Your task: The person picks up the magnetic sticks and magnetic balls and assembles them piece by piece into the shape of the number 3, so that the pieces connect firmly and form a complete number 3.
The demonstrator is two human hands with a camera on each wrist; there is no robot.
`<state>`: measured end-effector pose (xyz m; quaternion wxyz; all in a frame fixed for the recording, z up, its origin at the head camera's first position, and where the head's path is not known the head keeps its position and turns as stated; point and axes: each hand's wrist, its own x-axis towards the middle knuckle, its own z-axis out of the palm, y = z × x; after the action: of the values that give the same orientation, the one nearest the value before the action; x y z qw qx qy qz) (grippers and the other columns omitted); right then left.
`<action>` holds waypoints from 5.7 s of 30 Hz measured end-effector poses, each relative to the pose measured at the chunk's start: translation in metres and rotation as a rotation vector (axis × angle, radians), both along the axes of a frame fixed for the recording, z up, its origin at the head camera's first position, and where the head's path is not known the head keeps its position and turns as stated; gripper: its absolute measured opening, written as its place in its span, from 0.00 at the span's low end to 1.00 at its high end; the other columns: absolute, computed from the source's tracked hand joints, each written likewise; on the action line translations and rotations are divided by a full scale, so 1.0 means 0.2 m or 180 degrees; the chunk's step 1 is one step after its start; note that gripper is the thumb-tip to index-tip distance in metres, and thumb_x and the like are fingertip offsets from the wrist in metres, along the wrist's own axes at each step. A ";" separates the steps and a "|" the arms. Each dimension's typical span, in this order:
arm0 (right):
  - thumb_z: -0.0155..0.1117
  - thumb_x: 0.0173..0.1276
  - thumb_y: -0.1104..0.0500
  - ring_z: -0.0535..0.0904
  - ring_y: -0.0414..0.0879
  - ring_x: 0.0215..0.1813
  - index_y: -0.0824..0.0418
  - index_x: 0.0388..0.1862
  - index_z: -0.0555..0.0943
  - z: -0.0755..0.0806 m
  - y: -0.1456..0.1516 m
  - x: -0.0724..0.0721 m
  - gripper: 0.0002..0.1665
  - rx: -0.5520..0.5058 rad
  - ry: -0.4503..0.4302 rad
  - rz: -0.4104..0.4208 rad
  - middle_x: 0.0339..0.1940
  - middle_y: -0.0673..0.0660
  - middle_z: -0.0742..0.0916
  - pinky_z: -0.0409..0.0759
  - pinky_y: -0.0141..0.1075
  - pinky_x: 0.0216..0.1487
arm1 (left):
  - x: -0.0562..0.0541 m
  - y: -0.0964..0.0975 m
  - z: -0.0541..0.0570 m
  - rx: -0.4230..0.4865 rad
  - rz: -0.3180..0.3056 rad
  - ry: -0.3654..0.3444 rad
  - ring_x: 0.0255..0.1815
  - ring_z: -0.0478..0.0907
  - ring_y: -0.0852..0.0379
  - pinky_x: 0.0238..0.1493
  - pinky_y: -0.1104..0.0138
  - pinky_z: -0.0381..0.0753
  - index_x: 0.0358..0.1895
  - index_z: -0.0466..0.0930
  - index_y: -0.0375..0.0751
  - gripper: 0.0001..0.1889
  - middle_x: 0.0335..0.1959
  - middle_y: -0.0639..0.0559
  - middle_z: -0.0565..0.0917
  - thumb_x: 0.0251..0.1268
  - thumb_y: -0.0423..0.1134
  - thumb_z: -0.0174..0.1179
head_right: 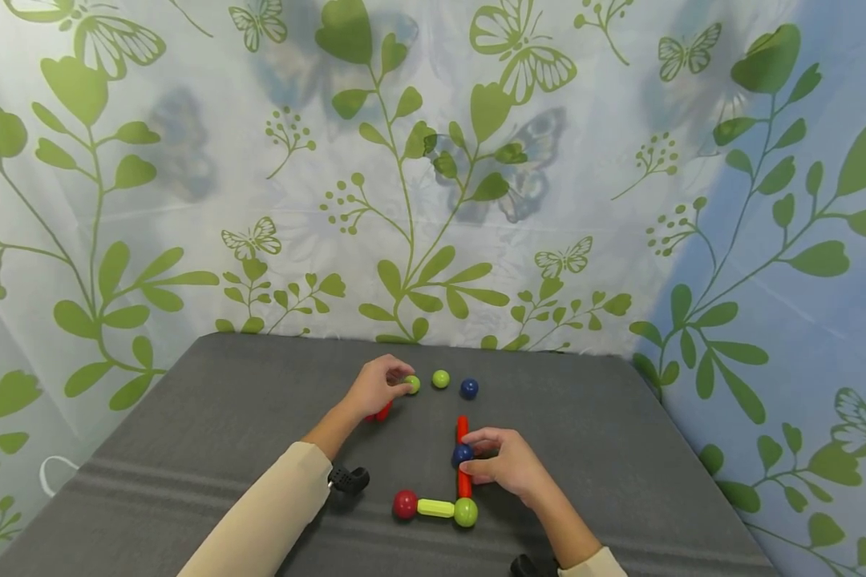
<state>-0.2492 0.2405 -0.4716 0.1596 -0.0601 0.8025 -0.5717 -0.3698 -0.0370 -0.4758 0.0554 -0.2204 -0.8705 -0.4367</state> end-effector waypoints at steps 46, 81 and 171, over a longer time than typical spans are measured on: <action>0.78 0.59 0.65 0.88 0.51 0.47 0.70 0.68 0.76 0.00 0.00 -0.02 0.37 -0.0035 0.0019 0.0026 0.57 0.69 0.83 0.89 0.46 0.47 | 0.01 0.25 0.01 -0.0262 -0.0280 -0.0499 0.46 0.87 0.55 0.54 0.60 0.85 0.50 0.88 0.41 0.16 0.45 0.49 0.91 0.58 0.37 0.76; 0.78 0.59 0.65 0.88 0.51 0.46 0.71 0.68 0.76 -0.01 0.00 -0.02 0.38 -0.0087 -0.0012 0.0017 0.57 0.69 0.83 0.89 0.46 0.47 | 0.03 0.41 0.03 -0.0507 -0.0515 -0.0848 0.47 0.86 0.60 0.51 0.67 0.84 0.49 0.89 0.45 0.13 0.45 0.54 0.91 0.61 0.38 0.74; 0.77 0.59 0.68 0.88 0.51 0.42 0.68 0.71 0.74 -0.01 -0.03 0.00 0.40 0.0041 -0.0106 -0.0145 0.58 0.70 0.80 0.89 0.47 0.43 | 0.12 -0.26 -0.01 -0.0522 0.0329 -0.0025 0.36 0.78 0.57 0.43 0.61 0.81 0.41 0.89 0.41 0.07 0.36 0.51 0.85 0.59 0.31 0.72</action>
<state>-0.2491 0.2342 -0.4744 0.1603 -0.0313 0.8046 -0.5709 -0.3455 -0.0899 -0.4770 0.0562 -0.1773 -0.9137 -0.3613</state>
